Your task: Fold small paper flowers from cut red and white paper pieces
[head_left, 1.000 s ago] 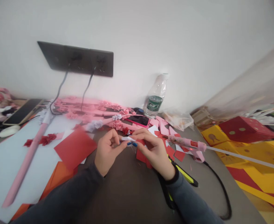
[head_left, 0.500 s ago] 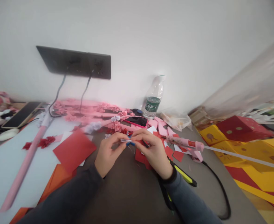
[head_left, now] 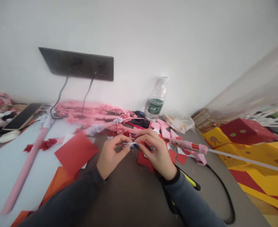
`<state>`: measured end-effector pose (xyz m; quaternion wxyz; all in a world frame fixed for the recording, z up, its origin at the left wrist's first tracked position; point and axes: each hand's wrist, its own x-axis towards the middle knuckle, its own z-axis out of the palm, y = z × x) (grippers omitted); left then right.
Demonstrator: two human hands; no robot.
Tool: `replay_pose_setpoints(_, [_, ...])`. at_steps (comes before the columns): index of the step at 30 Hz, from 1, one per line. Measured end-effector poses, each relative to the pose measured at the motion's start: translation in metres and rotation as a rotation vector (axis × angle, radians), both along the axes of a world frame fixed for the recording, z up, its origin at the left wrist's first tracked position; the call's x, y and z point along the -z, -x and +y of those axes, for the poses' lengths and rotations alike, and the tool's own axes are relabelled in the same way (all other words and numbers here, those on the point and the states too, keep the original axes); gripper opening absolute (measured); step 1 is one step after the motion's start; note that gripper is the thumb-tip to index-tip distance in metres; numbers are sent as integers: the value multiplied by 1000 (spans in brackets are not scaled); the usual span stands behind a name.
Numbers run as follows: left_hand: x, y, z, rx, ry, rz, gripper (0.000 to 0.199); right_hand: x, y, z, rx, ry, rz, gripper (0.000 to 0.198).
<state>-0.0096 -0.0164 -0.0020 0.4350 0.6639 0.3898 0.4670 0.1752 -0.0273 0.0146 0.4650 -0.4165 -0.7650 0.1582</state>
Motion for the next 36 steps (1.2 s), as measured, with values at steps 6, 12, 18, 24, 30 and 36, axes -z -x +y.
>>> replay_pose_setpoints(6, [4, 6, 9, -71, -233, 197, 8, 9, 2, 2, 69, -65, -61, 10])
replay_pose_setpoints(12, [9, 7, 17, -158, -310, 131, 11, 10, 13, -5, 212, 94, 147, 14])
replay_pose_setpoints(18, [7, 0, 8, -147, -366, 86, 11, 15, 24, -6, 22, 305, 213, 24])
replay_pose_setpoints(24, [9, -4, 5, -15, -223, -92, 14, 23, 23, 0, 10, 258, 247, 28])
replay_pose_setpoints(30, [10, -5, 10, 6, 69, -281, 18, 23, 21, 1, -83, 288, 219, 29])
replay_pose_setpoints(36, [8, -3, 11, -10, 153, -271, 23, 18, 20, -1, -122, 257, 163, 24])
